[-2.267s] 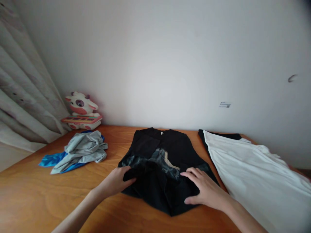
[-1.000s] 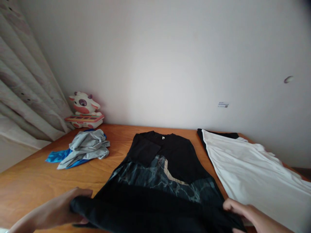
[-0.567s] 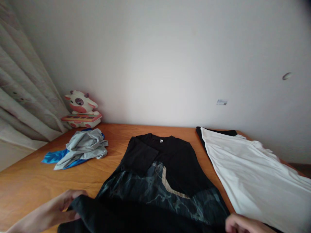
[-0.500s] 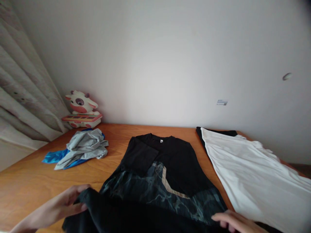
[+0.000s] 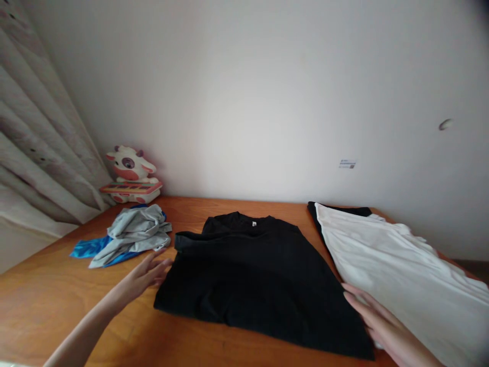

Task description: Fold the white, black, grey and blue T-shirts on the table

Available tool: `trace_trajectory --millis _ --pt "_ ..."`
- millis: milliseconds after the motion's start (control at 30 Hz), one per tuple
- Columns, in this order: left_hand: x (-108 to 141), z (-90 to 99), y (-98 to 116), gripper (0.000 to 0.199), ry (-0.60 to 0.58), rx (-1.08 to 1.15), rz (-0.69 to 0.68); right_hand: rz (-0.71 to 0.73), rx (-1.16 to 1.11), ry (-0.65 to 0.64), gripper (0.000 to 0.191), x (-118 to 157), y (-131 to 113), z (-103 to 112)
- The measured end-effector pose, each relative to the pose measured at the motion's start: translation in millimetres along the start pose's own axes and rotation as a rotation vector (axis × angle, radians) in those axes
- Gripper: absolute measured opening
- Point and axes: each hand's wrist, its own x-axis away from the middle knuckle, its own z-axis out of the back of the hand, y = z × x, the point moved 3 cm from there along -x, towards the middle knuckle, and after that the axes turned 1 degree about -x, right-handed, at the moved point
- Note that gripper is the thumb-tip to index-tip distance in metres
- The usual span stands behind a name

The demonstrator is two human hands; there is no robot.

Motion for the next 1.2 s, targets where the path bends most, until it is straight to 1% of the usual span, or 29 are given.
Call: trace_trajectory --millis 67,133,200,233,267,333,367,467,533,600,667,733,833,900,967,1100,1133,1200 --pt "4 -2.7 -26 0.097 -0.118 -0.026 0.02 -0.027 0.069 -0.071 0.07 12 12 3" --pt "10 -1.7 -52 0.084 -0.185 -0.104 0.021 -0.031 0.104 -0.101 0.073 23 23 7" --pt "16 -1.5 -68 0.066 -0.229 -0.203 -0.009 -0.033 0.125 -0.102 0.076 28 31 8" --pt "18 -2.5 -71 0.06 -0.242 -0.251 -0.026 -0.032 0.131 -0.101 0.077 28 33 8" --pt "20 -3.9 -70 0.058 -0.248 -0.289 -0.041 -0.031 0.131 -0.095 0.077 27 35 6" --pt "24 -6.8 -58 0.059 -0.212 -0.294 -0.072 -0.014 0.1 -0.072 0.076 23 33 2" --pt "25 -7.9 -49 0.058 -0.183 -0.246 -0.098 0.006 0.07 -0.051 0.074 21 31 1" --pt "30 -9.7 -21 0.051 -0.092 0.011 -0.209 0.111 -0.028 0.046 0.069 19 16 2" --pt "30 -11.2 -11 0.048 -0.037 0.167 -0.259 0.176 -0.045 0.086 0.064 21 5 4" --pt "27 -14.6 -6 0.046 0.024 0.285 -0.282 0.216 0.008 0.059 0.059 24 -3 3" --pt "21 -19.6 -4 0.044 0.076 0.385 -0.308 0.242 0.1 -0.014 0.05 27 -9 -1" --pt "16 -24.6 0 0.042 0.099 0.416 -0.337 0.26 0.167 -0.068 0.045 29 -11 -5" --pt "13 -28.6 9 0.046 0.062 0.312 -0.355 0.26 0.157 -0.073 0.045 29 -9 -6" --pt "16 -28.1 11 0.05 0.021 0.219 -0.332 0.238 0.118 -0.06 0.046 28 -6 -4" --pt "20 -26.6 9 0.053 -0.039 0.15 -0.288 0.213 0.093 -0.058 0.047 27 -3 -3" --pt "26 -26.2 -13 0.055 -0.27 0.027 -0.174 0.193 0.092 -0.058 0.049 27 -2 -4" --pt "26 -24.9 -20 0.055 -0.29 -0.023 -0.14 0.193 0.092 -0.054 0.049 27 -1 -5" --pt "22 -19.7 -31 0.055 -0.258 -0.141 -0.075 0.195 0.086 -0.045 0.049 26 0 -5"
